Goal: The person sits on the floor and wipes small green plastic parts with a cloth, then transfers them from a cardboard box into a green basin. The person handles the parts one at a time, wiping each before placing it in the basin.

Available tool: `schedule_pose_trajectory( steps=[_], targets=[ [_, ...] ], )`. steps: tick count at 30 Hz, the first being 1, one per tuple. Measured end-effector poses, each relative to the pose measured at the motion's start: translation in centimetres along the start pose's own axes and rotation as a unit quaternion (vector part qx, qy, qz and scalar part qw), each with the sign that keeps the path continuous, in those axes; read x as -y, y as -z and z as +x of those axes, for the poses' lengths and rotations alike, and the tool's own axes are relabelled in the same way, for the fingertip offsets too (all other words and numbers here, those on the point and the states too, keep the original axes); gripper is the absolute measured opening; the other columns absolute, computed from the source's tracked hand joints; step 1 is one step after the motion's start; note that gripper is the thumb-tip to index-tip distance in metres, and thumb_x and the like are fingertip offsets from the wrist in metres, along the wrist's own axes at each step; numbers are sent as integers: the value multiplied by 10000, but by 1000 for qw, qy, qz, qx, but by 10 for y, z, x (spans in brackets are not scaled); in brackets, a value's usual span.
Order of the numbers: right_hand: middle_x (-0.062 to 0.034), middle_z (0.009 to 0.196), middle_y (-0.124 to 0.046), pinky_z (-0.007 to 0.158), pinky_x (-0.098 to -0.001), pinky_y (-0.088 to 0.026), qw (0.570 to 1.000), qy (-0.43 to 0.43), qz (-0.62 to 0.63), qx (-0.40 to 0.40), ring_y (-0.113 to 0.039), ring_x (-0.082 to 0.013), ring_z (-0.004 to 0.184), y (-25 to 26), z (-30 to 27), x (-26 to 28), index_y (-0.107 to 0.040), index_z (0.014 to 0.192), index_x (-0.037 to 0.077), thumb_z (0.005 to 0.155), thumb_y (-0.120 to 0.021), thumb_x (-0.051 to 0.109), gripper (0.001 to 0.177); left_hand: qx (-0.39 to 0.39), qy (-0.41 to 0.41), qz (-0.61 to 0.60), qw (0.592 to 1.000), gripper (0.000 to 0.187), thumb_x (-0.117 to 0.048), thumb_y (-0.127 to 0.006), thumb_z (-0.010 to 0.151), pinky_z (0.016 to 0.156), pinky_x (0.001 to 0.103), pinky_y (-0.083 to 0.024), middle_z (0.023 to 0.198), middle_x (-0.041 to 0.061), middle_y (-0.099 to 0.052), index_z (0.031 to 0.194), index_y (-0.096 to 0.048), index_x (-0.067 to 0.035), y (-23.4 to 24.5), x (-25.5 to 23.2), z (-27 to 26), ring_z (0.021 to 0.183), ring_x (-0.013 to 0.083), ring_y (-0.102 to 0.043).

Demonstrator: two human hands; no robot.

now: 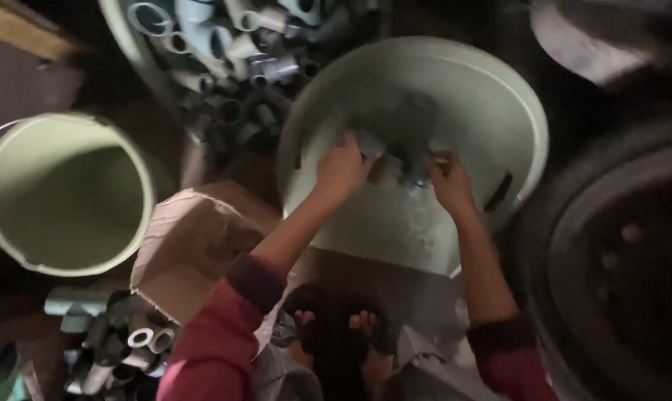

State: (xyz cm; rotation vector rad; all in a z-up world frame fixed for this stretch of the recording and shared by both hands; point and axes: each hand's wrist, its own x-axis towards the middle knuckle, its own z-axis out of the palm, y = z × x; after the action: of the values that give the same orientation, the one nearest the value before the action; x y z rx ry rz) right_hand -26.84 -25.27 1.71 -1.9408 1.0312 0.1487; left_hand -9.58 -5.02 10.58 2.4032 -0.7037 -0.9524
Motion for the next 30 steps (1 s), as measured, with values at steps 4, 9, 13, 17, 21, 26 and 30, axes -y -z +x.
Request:
schedule_pose_trajectory(
  steps=[4,9,13,17,21,26,30],
  targets=[
    [-320,1413,-530,1051,-717,-416,995,22,-74,-60,-526,-517,1311,-5,-10,38,-406,1500,39,1099,-537,258,475,7,-1,-54,999,420,-318,-552,1032,870,545,-558,1061,277,-736,1202,-671,47,56,30,-33,1077,464,-710],
    [-183,1004,-618,825,-488,-547,919,355,9,-169,-690,-392,914,-33,-34,131,-585,1271,37,1111,-547,122,186,-201,113,40,972,354,-477,-627,973,860,552,-540,958,162,-756,1026,-671,-129,77,211,36,1014,404,-725],
    [-187,1404,-587,1174,-441,-425,876,482,6,-21,-556,-349,1332,-136,-5,188,-517,1429,15,1016,-616,-11,426,-152,186,19,970,558,-174,-590,890,821,630,-495,1045,338,-677,1372,-333,-64,111,242,55,993,573,-645],
    [-204,1571,-394,961,-443,-474,798,523,-300,12,-532,-396,1235,-231,24,240,-318,1580,84,865,-774,85,848,-75,251,74,962,690,-256,-572,883,900,555,-529,1246,356,-490,1475,-217,-269,88,269,85,1067,489,-648],
    [-231,1638,-228,859,-611,-538,857,275,-407,156,-449,-599,1220,-282,62,258,-212,1604,293,945,-594,134,778,-54,373,44,925,924,-79,-578,954,1067,546,-448,1634,278,-11,1617,-73,-478,76,253,98,1323,404,-500],
    [-144,1690,50,996,-639,-478,866,151,-387,279,-287,-611,1356,-258,38,312,-96,1617,359,923,-681,205,921,-82,352,-37,932,861,-161,-601,941,1135,531,-373,1666,261,99,1590,-130,-474,89,246,74,1373,503,-434],
    [-108,1657,-43,1069,-765,-353,895,122,-333,271,-139,-577,1465,-252,32,307,-132,1602,351,852,-785,532,1010,-62,344,-37,936,1011,-89,-689,895,1048,540,-450,1669,251,154,1599,-76,-477,96,237,68,1365,556,-392]
  ],
)
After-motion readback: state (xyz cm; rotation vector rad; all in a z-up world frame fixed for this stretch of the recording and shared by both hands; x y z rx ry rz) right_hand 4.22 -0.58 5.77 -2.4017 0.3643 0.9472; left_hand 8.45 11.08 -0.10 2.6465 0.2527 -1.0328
